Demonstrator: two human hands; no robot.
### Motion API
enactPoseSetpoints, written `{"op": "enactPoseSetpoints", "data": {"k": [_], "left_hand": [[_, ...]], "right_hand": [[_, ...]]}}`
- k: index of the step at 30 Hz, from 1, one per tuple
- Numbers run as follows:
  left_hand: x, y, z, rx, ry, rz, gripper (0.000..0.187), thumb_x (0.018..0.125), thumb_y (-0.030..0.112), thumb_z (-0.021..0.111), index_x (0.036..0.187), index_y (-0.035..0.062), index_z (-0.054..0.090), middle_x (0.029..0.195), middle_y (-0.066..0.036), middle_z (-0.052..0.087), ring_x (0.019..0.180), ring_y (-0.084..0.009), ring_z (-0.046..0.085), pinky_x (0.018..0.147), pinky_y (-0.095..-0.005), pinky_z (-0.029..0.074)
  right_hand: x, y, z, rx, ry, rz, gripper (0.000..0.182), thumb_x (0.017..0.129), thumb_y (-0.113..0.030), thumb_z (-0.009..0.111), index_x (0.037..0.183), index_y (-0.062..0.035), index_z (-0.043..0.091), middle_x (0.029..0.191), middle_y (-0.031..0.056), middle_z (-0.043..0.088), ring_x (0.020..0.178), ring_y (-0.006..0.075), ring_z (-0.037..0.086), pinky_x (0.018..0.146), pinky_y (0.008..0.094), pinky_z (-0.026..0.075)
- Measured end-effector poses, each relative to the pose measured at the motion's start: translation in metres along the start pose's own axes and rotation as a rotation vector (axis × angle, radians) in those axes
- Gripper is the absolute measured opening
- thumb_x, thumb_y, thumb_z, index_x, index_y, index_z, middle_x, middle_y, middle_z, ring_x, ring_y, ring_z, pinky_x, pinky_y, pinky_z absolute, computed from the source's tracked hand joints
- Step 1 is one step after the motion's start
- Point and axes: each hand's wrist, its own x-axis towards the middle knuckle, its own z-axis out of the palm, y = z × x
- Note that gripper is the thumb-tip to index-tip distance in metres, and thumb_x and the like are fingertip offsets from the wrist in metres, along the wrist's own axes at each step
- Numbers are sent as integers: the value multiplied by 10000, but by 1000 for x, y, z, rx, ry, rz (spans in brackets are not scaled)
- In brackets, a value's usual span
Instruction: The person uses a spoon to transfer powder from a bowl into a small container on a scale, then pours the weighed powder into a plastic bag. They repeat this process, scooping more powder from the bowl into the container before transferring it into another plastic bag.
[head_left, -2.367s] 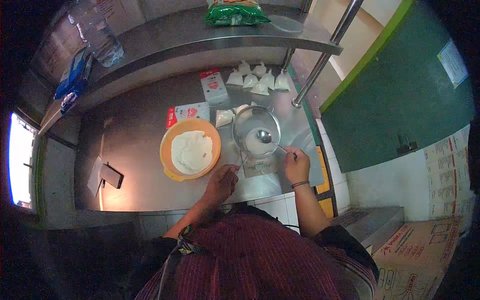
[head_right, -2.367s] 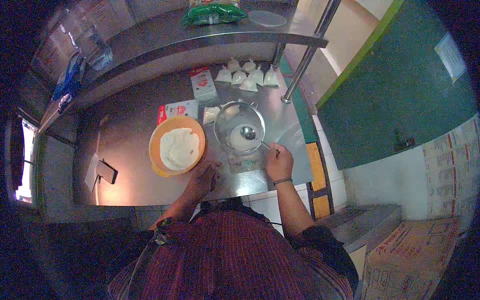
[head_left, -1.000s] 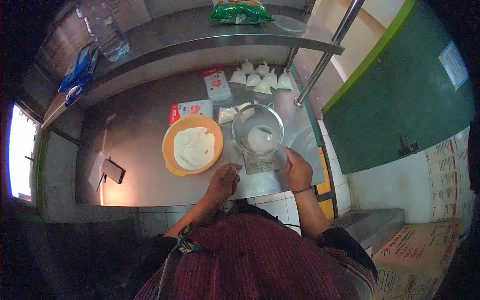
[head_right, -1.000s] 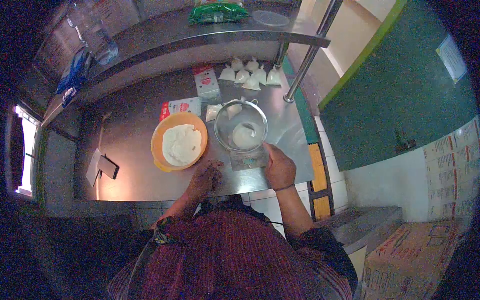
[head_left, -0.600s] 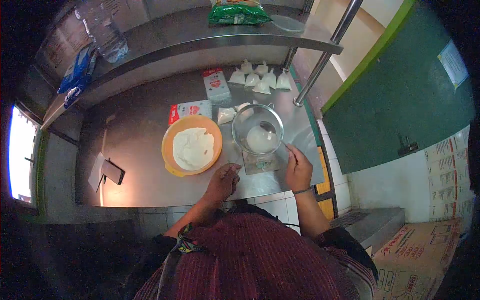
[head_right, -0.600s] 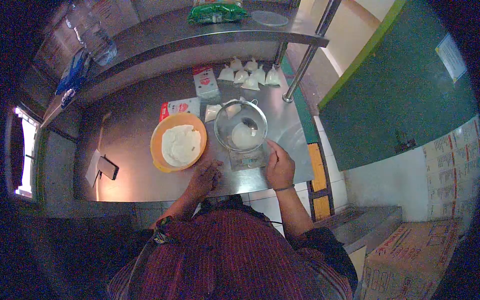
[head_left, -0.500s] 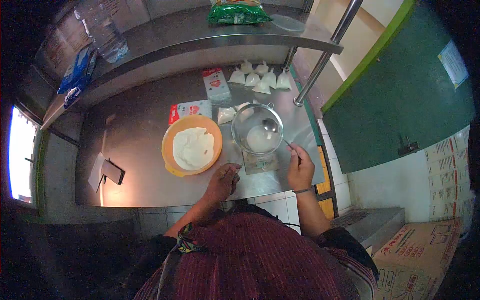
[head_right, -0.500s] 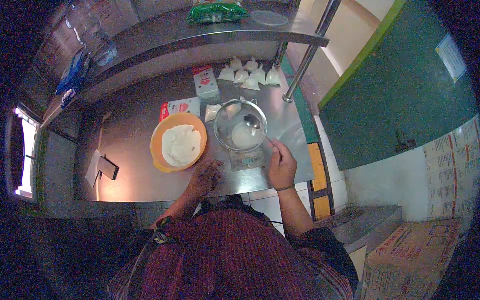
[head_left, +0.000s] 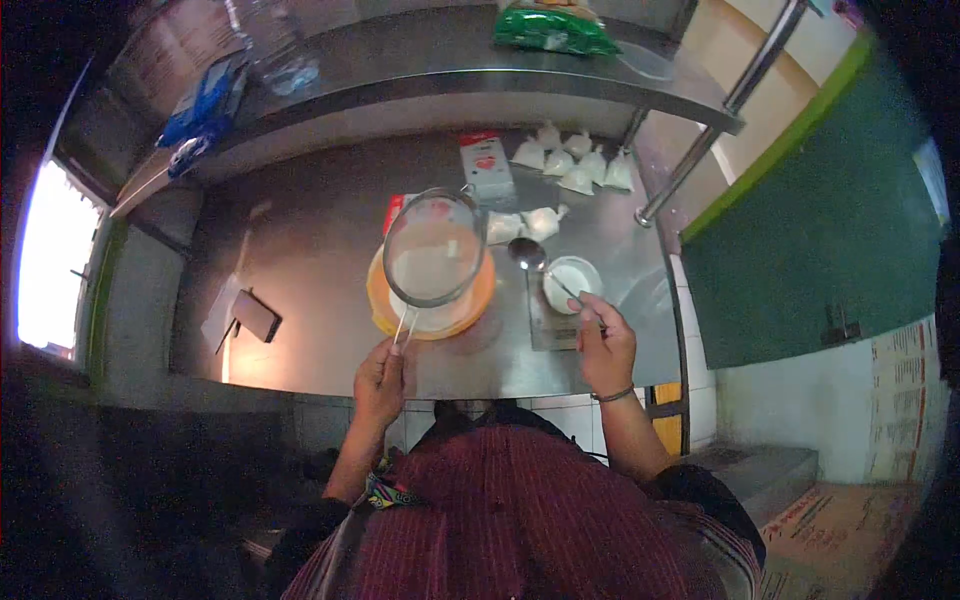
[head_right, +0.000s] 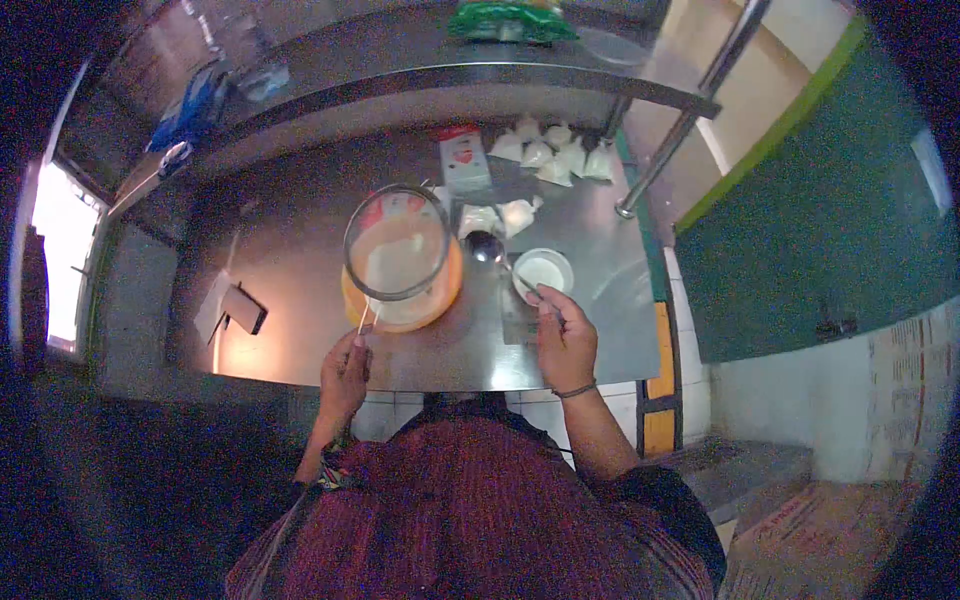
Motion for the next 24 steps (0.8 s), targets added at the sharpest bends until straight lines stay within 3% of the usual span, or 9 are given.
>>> {"op": "enactPoseSetpoints", "data": {"k": [1,3,4,6,7,12,14,19,24], "left_hand": [[2,-9,-10,2,14,-8,350,1061,261,442,1261,53,638,786,-95,582,657,-178,533,614,-333,457],[7,-25,-25,390,239,489,333,1038,210,462,1294,71,623,833,-160,610,750,-268,592,662,-383,490],[7,-31,-32,393,246,484,333,1038,210,462,1294,71,623,833,-160,610,750,-268,592,662,-383,490],[9,-43,-45,603,147,336,339,1007,184,493,1312,92,608,856,-185,597,798,-339,602,700,-441,512],[11,-48,-48,605,158,333,339,1007,184,493,1312,92,608,856,-185,597,798,-339,602,700,-441,512],[21,-47,-54,696,64,260,363,996,233,513,1337,126,581,855,-166,564,828,-345,597,714,-464,513],[24,-51,-59,695,50,277,359,993,228,519,1329,123,589,850,-167,563,824,-351,600,712,-467,512],[28,-44,-71,701,-16,280,346,985,205,536,1305,97,610,833,-181,567,805,-375,609,711,-472,509],[30,-37,-76,385,-65,328,321,998,189,516,1246,27,640,802,-211,576,781,-386,606,703,-470,487]], "right_hand": [[1,2,11,4,-16,1,260,1009,-143,563,1215,2,627,1072,89,729,657,73,580,583,234,483],[4,10,35,-324,-103,-302,247,996,-132,555,1177,6,651,1053,130,736,804,203,697,723,321,545],[5,13,47,-321,-111,-303,247,996,-132,555,1177,6,651,1053,130,736,804,203,697,723,321,545],[7,16,70,-498,-258,-308,269,990,-171,509,1187,-68,660,1086,180,708,1008,357,686,858,430,542],[6,19,82,-520,-278,-274,287,991,-182,478,1192,-100,665,1102,184,697,999,383,670,860,456,540],[-4,17,116,-578,-255,-320,277,973,-187,507,1192,-130,667,1067,187,698,969,380,673,817,464,547],[-9,3,120,-663,-260,-269,267,976,-134,519,1190,-82,670,1065,183,710,968,348,694,834,418,554],[-13,8,128,-623,-160,-307,288,955,-103,520,1205,-77,660,1084,177,708,986,342,690,852,414,550],[-11,23,157,-629,-92,-348,328,928,-85,536,1237,-96,644,1094,169,707,984,329,689,824,418,542]]}}
